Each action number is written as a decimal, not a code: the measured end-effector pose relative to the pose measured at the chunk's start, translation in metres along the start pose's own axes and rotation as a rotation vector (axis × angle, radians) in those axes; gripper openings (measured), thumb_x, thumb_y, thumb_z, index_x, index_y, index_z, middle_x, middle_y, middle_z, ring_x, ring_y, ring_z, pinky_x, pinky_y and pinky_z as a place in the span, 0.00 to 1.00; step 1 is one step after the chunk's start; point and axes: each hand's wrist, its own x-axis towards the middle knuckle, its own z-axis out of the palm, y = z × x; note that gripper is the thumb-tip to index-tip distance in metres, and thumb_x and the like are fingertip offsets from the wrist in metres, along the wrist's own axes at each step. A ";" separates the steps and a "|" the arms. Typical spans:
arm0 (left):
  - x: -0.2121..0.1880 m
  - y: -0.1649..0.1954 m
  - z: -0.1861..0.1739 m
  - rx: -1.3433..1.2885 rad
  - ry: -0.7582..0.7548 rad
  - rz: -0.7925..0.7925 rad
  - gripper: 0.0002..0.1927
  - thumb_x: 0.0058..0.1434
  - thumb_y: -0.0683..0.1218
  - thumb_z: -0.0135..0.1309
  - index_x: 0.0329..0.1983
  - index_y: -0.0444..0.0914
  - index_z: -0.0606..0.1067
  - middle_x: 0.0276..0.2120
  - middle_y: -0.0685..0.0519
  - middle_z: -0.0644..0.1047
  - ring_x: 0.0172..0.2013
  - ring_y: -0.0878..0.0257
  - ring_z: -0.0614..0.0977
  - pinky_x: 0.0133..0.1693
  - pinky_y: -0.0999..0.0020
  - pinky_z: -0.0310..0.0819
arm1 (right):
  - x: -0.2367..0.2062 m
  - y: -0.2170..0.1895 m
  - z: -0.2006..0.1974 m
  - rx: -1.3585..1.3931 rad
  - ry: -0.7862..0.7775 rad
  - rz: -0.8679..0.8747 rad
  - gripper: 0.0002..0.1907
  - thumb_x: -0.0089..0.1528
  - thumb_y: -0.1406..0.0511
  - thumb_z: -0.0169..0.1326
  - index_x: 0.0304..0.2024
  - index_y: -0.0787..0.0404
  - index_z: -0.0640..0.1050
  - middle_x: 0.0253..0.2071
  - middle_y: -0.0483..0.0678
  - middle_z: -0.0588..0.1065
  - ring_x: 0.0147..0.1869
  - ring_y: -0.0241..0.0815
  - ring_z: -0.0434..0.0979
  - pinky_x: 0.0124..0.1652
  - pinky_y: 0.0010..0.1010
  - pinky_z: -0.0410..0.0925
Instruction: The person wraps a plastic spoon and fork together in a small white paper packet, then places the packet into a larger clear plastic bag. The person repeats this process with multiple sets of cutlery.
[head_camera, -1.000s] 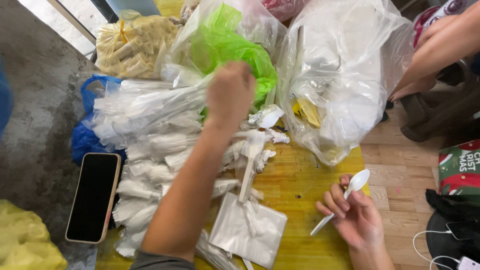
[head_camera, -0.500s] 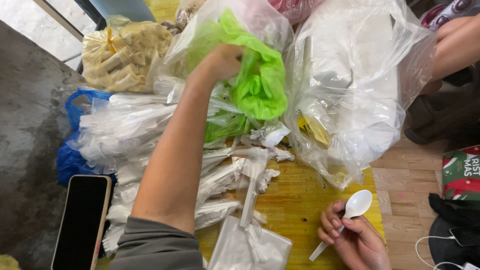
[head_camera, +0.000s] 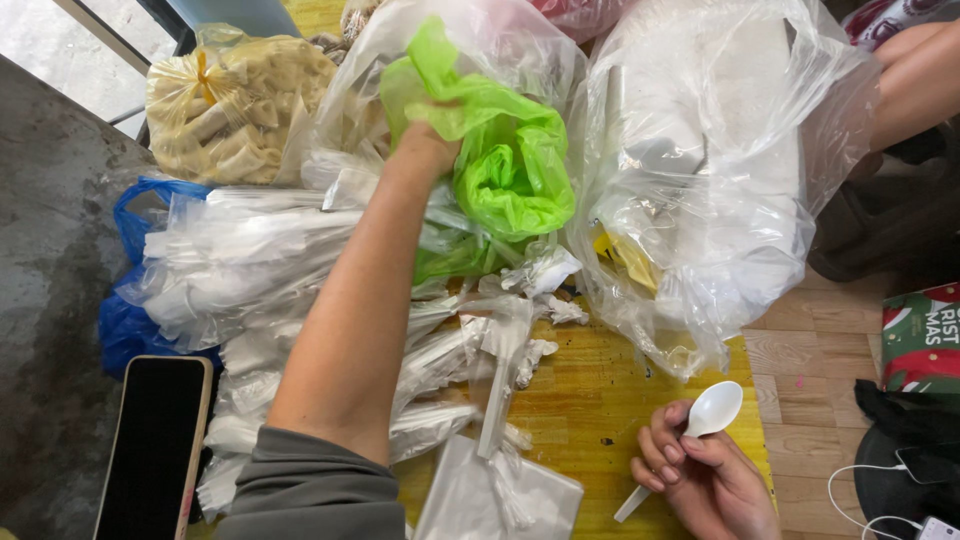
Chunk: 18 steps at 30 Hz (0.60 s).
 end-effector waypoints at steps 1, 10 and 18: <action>0.005 0.003 -0.009 -0.003 -0.010 -0.073 0.15 0.62 0.48 0.58 0.50 0.40 0.79 0.47 0.46 0.82 0.47 0.50 0.83 0.46 0.57 0.78 | 0.000 0.000 0.000 0.001 -0.002 0.003 0.12 0.64 0.69 0.50 0.50 0.67 0.72 0.31 0.50 0.65 0.34 0.43 0.64 0.34 0.38 0.61; -0.013 0.103 -0.146 -0.047 0.093 -0.360 0.07 0.61 0.37 0.58 0.41 0.31 0.81 0.30 0.42 0.83 0.27 0.58 0.87 0.29 0.66 0.82 | 0.000 0.003 0.016 -0.018 -0.114 -0.042 0.16 0.73 0.58 0.45 0.62 0.51 0.69 0.31 0.49 0.63 0.33 0.44 0.63 0.42 0.45 0.62; -0.068 0.133 -0.209 -0.309 -0.156 -0.422 0.11 0.62 0.39 0.60 0.46 0.30 0.79 0.31 0.47 0.82 0.27 0.63 0.85 0.29 0.71 0.82 | 0.005 0.004 0.029 -0.155 -0.030 0.071 0.26 0.70 0.59 0.45 0.66 0.67 0.64 0.30 0.50 0.66 0.31 0.41 0.61 0.34 0.37 0.59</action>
